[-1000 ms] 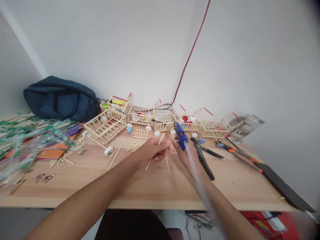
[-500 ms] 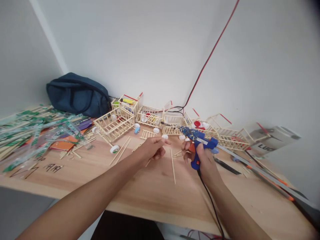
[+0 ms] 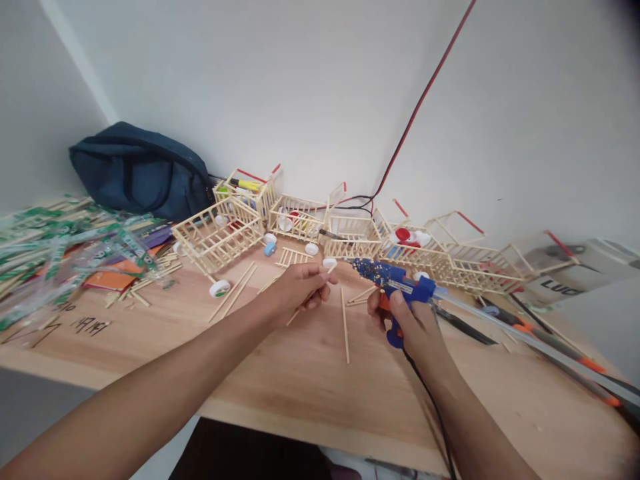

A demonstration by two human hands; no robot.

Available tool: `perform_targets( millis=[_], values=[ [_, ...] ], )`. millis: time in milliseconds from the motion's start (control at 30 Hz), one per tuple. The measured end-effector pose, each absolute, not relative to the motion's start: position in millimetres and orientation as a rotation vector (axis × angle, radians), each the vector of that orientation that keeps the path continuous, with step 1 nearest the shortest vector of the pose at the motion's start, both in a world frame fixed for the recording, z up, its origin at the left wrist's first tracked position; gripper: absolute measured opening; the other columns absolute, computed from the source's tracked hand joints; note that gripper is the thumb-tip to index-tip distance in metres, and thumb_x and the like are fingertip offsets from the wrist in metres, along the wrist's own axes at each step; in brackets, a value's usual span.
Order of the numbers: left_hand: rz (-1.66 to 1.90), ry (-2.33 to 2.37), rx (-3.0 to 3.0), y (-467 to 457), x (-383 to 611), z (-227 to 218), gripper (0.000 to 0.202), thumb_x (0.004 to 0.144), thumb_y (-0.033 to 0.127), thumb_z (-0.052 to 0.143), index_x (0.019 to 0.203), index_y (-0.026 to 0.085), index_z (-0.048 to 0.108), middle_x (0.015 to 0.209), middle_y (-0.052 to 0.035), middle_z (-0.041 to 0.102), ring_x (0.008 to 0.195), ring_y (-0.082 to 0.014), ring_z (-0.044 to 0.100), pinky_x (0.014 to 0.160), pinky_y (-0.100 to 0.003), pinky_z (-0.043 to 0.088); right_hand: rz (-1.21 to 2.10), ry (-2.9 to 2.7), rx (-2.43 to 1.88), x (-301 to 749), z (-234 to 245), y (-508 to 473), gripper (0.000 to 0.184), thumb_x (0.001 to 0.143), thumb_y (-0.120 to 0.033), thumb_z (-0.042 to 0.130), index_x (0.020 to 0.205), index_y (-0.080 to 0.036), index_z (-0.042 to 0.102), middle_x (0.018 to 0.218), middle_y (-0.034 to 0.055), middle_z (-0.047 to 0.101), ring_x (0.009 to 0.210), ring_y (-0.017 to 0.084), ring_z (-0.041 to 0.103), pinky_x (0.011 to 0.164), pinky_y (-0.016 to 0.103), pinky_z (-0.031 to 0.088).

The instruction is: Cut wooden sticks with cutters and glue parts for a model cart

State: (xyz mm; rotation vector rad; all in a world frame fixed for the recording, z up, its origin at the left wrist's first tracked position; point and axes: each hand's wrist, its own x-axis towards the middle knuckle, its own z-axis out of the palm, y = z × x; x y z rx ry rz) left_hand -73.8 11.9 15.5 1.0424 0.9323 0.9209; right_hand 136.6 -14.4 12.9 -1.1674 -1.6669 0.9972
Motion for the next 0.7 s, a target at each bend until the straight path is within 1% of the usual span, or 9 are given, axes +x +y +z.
perform_targets(
  millis=[133, 233, 333, 400, 467, 600, 700],
  values=[
    [0.932, 0.939, 1.031, 11.0, -73.3, 16.5, 0.020, 0.085, 0.032, 0.055, 0.088, 0.012, 0.058, 0.055, 0.0033, 0.054, 0.035, -0.0026, 0.034, 0.036, -0.017, 0.017, 0.968, -1.660, -1.201, 135.5, 12.1, -13.8, 0.044, 0.090, -0.058, 0.041, 0.080, -0.018, 0.058, 0.064, 0.0018, 0.056, 0.055, 0.014, 0.050, 0.050, 0.026, 0.037],
    [0.942, 0.956, 1.025, 11.3, -73.2, 19.7, 0.014, 0.085, 0.027, 0.054, 0.088, 0.013, 0.056, 0.053, 0.0045, 0.052, 0.034, -0.0029, 0.034, 0.036, -0.016, 0.018, 0.945, -1.636, -1.204, 135.4, 9.1, -13.1, 0.044, 0.090, -0.058, 0.042, 0.082, -0.019, 0.059, 0.068, 0.0027, 0.058, 0.058, 0.015, 0.052, 0.052, 0.026, 0.039],
    [1.001, 0.991, 1.022, 12.8, -74.7, 22.8, 0.008, 0.083, 0.020, 0.053, 0.079, 0.014, 0.054, 0.055, 0.0039, 0.053, 0.035, -0.0031, 0.037, 0.035, -0.017, 0.018, 0.933, -1.631, -1.186, 135.6, 6.6, -13.5, 0.044, 0.090, -0.058, 0.041, 0.085, -0.019, 0.060, 0.072, 0.0033, 0.059, 0.060, 0.015, 0.052, 0.053, 0.026, 0.039],
    [1.047, 1.010, 1.002, 13.7, -75.8, 23.3, 0.011, 0.081, 0.018, 0.055, 0.072, 0.014, 0.051, 0.059, 0.0027, 0.055, 0.038, -0.0031, 0.040, 0.035, -0.016, 0.022, 0.944, -1.626, -1.186, 134.5, 6.5, -15.2, 0.044, 0.090, -0.059, 0.040, 0.085, -0.019, 0.059, 0.073, 0.0031, 0.058, 0.060, 0.015, 0.052, 0.053, 0.026, 0.040],
    [1.044, 1.024, 0.981, 13.9, -76.3, 22.2, 0.012, 0.080, 0.018, 0.057, 0.070, 0.014, 0.051, 0.060, 0.0025, 0.054, 0.040, -0.0033, 0.042, 0.036, -0.016, 0.025, 0.963, -1.626, -1.193, 132.2, 6.9, -17.4, 0.043, 0.090, -0.059, 0.041, 0.085, -0.019, 0.058, 0.073, 0.0030, 0.057, 0.062, 0.016, 0.052, 0.054, 0.026, 0.041],
    [0.965, 1.059, 0.998, 13.5, -75.7, 18.1, 0.008, 0.082, 0.018, 0.053, 0.074, 0.015, 0.052, 0.053, 0.0046, 0.050, 0.036, -0.0037, 0.038, 0.034, -0.016, 0.018, 0.943, -1.642, -1.230, 128.2, 6.3, -19.2, 0.045, 0.090, -0.059, 0.042, 0.080, -0.019, 0.058, 0.070, 0.0030, 0.057, 0.060, 0.015, 0.052, 0.054, 0.026, 0.041],
    [0.946, 1.062, 1.004, 14.1, -74.8, 16.0, 0.007, 0.083, 0.018, 0.050, 0.077, 0.015, 0.052, 0.052, 0.0052, 0.050, 0.033, -0.0033, 0.034, 0.033, -0.016, 0.016, 0.936, -1.642, -1.233, 127.9, 4.6, -18.1, 0.046, 0.089, -0.059, 0.042, 0.078, -0.018, 0.058, 0.068, 0.0032, 0.057, 0.057, 0.013, 0.051, 0.051, 0.025, 0.040]
  ],
)
